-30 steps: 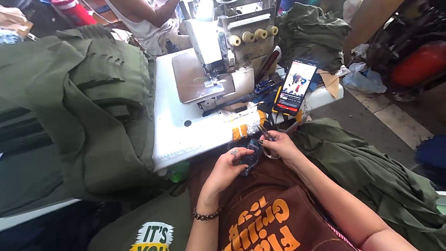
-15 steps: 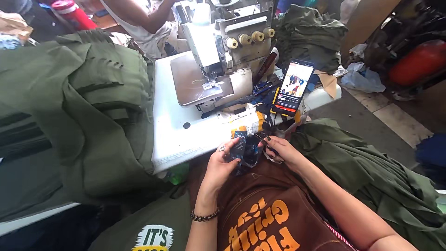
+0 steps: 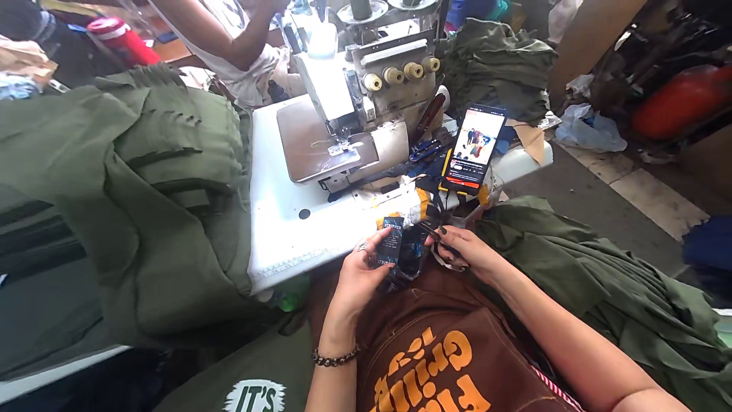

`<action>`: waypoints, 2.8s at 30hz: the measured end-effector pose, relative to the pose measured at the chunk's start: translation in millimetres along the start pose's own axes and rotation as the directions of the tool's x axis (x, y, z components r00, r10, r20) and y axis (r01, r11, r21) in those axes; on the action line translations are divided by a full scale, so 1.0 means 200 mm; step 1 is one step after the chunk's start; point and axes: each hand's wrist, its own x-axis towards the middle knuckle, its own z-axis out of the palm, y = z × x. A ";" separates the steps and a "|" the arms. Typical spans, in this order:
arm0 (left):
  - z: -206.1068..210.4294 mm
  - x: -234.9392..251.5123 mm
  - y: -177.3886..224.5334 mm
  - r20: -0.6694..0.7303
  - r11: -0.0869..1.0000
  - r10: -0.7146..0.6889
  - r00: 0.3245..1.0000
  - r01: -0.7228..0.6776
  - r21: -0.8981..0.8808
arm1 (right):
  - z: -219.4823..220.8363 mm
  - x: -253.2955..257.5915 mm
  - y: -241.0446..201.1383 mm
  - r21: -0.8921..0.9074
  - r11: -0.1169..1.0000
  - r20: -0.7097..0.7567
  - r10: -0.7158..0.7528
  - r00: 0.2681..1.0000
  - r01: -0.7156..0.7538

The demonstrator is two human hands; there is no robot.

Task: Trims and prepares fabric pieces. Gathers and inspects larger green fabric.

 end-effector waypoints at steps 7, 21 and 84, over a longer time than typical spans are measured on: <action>0.00 0.01 0.01 0.014 1.000 0.019 1.000 -0.019 -0.007 | 0.00 -0.01 0.00 -0.001 1.000 0.007 0.003 1.000 -0.003; -0.02 0.01 0.04 -0.013 0.999 0.011 1.000 -0.011 -0.049 | 0.01 -0.01 -0.01 0.014 1.000 0.020 0.007 1.000 -0.008; -0.04 0.07 0.09 0.136 0.985 -0.009 0.991 -0.014 0.170 | 0.09 -0.03 -0.05 -0.076 0.993 0.100 0.101 0.990 -0.093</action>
